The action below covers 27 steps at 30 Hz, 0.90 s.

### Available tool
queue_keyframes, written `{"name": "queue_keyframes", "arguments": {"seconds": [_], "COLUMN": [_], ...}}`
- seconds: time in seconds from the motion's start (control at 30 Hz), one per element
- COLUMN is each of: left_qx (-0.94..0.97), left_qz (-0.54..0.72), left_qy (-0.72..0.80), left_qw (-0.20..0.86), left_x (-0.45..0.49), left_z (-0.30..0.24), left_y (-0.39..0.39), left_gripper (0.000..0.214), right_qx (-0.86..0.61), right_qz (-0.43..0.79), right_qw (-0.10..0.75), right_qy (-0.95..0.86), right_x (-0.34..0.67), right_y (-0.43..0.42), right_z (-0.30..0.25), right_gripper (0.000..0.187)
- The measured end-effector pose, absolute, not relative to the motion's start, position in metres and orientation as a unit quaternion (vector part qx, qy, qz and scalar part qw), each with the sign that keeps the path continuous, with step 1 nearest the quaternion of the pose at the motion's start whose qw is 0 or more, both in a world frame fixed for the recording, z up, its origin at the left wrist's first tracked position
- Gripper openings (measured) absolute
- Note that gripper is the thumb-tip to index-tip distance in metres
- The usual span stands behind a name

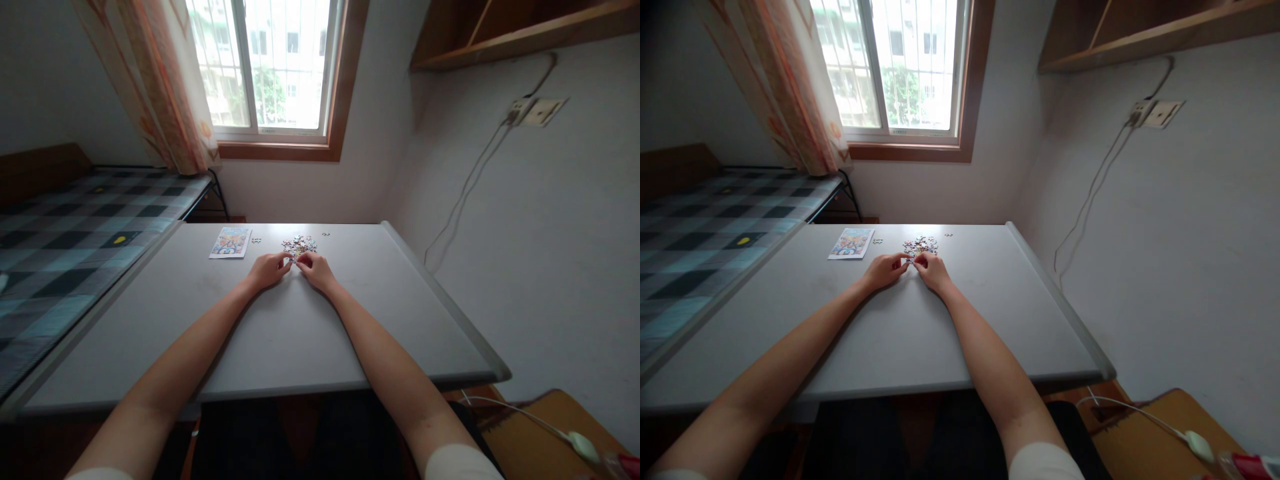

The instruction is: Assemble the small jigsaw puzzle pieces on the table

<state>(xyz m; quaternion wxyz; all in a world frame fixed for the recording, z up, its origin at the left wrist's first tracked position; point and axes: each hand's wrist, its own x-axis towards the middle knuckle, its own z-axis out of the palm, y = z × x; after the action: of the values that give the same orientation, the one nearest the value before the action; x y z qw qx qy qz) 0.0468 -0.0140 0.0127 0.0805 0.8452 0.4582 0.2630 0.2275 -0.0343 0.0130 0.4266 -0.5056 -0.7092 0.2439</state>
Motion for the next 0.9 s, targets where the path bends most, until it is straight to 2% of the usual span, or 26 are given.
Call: {"name": "queue_keyframes", "arguments": {"seconds": [0.9], "left_qx": [0.844], "left_qz": [0.255], "left_qy": [0.466], "left_qw": [0.076], "left_x": [0.0480], "left_z": [0.0158], "left_y": [-0.0160], "left_gripper": [0.031], "right_qx": [-0.501], "right_qz": [0.251], "right_qw": [0.434], "right_qy": [-0.705], "right_x": [0.2274], "right_y": [-0.0337], "right_z": [0.0107], "right_gripper": [0.005]}}
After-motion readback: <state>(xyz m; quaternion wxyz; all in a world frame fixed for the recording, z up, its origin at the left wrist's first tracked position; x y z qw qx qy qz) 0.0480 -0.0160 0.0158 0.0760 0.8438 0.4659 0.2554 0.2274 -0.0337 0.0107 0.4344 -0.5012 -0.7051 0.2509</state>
